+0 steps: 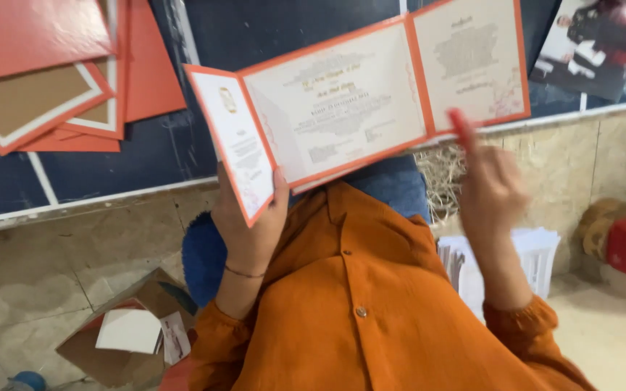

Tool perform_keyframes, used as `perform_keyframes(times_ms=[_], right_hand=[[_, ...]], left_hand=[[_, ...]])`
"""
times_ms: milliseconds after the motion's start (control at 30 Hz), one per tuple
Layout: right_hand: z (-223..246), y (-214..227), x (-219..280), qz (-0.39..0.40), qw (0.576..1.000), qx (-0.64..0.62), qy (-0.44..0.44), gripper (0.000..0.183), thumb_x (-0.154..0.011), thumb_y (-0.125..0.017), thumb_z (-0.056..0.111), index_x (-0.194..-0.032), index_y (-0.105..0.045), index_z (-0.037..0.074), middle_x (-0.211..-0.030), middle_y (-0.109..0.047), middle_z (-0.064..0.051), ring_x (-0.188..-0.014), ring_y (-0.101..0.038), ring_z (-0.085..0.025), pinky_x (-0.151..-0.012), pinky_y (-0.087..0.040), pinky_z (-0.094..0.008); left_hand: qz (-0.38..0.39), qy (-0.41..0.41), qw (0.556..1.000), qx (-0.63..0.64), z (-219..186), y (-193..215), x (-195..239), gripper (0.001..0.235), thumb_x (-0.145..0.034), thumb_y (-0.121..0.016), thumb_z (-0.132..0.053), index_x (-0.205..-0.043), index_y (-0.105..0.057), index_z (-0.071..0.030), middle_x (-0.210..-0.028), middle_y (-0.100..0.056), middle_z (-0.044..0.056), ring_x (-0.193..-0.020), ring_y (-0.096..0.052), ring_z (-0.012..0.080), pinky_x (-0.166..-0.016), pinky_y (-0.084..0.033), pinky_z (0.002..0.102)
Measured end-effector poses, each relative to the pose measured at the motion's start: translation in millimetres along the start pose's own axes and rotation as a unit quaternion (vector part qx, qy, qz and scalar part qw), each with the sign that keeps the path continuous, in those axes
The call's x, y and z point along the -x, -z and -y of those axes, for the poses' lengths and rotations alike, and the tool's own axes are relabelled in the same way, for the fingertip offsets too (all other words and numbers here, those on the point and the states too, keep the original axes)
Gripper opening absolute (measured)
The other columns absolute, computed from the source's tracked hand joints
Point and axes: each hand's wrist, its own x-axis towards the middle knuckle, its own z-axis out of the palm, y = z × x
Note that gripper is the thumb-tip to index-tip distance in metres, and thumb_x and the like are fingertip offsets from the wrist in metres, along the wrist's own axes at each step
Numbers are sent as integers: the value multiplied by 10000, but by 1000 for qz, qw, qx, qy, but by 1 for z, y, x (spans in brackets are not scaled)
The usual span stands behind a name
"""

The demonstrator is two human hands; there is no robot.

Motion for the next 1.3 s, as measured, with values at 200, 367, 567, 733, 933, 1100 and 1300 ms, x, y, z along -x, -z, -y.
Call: perform_keyframes(times_ms=[200, 367, 567, 733, 933, 1100, 1300], right_hand=[[-76, -19, -31, -70, 867, -355, -342, 265, -1288, -433, 128, -1440, -580, -32, -1195, -755, -188, -517, -350, -105, -462, -383, -254], [-54, -39, -71, 106, 657, -551, -503, 621, -923, -476, 526, -1387, -718, 192, -1137, -718, 1, -357, -315, -39, -292, -235, -250], [73, -18, -121, 217, 904, -363, 64, 411, -1068, -665, 354, -1395, -720, 112, -1502, -677, -33, -870, -761, -178, -792, -590, -346], [78, -23, -118, 188, 921, -340, 33, 253, -1090, -638, 289, -1210, -733, 87, -1432, -691, 43, -689, -663, -162, -574, -493, -335], [73, -28, -116, 170, 904, -393, 10, 131, -1084, -639, 177, -1095, -721, 76, -1365, -733, 22, -687, -609, -161, -588, -450, -311], [73, -29, -115, 167, 907, -386, -7, 183, -1087, -640, 212, -1186, -745, 100, -1367, -729, 44, -710, -650, -156, -614, -489, -311], [60, -27, -113, 173, 885, -431, -3, 130, -1085, -642, 151, -1091, -701, 35, -1382, -698, -62, -685, -605, -176, -626, -455, -318]], left_hand=[[51, -126, 988, 71, -3, 10, -24, 863, -969, -796, -679, -1556, -543, -99, -1459, -613, 140, -1316, -611, 369, -1111, -514, 512], [31, -170, 980, 103, -23, 6, -48, 799, -1046, -386, -706, -1103, -790, -18, -1214, -752, 158, -1163, -694, 330, -952, -495, 466], [41, -169, 983, 60, -17, 3, -101, 254, -1088, -646, -253, -1218, -718, -48, -1131, -731, 104, -991, -696, 326, -798, -489, 468], [-73, -200, 977, -16, -3, 1, -187, 290, -1134, -713, -174, -1406, -660, -89, -1396, -634, 122, -1261, -659, 302, -1069, -595, 435], [-132, -195, 958, -164, 3, -22, -249, 375, -1105, -841, -263, -1417, -663, -152, -1352, -631, 137, -1226, -612, 391, -1080, -493, 557], [-135, -210, 949, -195, -6, -15, -255, 403, -1075, -914, -250, -1389, -692, -130, -1336, -629, 131, -1200, -587, 402, -1057, -495, 561], [-115, -214, 960, -139, -9, -8, -252, 404, -1064, -772, -40, -1451, -654, -37, -1412, -556, 230, -1244, -573, 533, -1115, -546, 593]])
